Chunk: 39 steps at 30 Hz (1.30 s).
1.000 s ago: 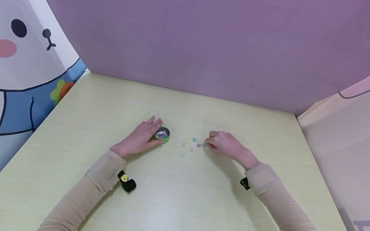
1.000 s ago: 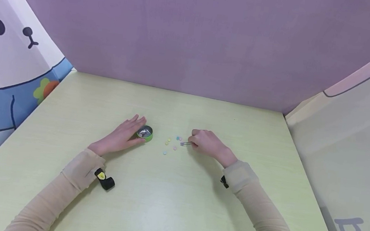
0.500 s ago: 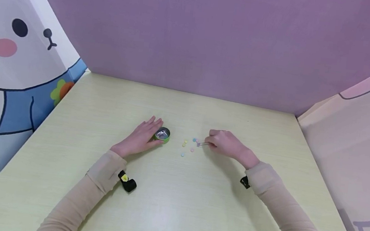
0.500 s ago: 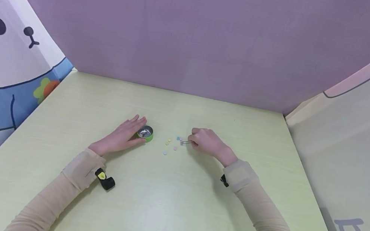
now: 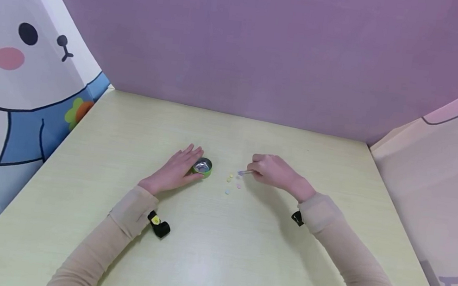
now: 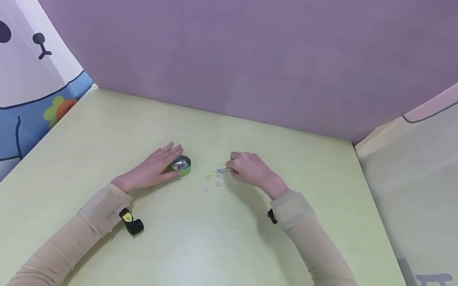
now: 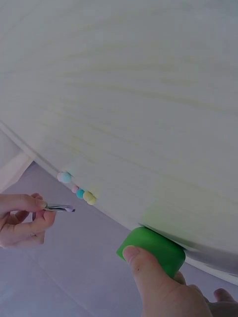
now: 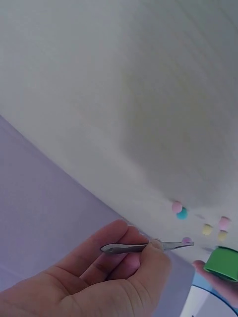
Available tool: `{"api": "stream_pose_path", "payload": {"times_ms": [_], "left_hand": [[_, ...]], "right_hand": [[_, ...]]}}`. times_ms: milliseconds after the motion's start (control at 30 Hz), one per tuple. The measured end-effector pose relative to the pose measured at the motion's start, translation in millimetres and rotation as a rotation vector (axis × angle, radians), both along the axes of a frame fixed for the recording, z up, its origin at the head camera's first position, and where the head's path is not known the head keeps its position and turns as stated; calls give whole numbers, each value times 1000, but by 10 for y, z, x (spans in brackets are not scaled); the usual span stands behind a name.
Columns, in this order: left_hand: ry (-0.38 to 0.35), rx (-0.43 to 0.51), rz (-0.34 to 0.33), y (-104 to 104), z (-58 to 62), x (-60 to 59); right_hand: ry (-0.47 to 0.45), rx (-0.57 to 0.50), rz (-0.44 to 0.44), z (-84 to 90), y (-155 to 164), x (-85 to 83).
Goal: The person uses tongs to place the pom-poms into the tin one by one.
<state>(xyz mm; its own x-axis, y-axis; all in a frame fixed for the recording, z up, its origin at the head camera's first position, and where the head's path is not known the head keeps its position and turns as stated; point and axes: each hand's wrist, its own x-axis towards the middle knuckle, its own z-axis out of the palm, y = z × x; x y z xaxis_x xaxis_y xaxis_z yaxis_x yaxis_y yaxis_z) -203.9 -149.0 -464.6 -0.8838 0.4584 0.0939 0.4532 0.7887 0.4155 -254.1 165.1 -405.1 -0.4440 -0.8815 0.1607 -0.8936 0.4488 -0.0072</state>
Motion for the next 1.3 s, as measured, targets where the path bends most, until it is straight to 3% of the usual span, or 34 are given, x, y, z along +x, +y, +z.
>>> {"api": "stream_pose_path", "payload": {"times_ms": [867, 1300], "left_hand": [[-6, 3, -1, -34, 24, 38], [-9, 8, -3, -19, 10, 41]], "right_hand": [[-22, 3, 28, 206, -549, -37], [6, 52, 51, 202, -819, -61]]}}
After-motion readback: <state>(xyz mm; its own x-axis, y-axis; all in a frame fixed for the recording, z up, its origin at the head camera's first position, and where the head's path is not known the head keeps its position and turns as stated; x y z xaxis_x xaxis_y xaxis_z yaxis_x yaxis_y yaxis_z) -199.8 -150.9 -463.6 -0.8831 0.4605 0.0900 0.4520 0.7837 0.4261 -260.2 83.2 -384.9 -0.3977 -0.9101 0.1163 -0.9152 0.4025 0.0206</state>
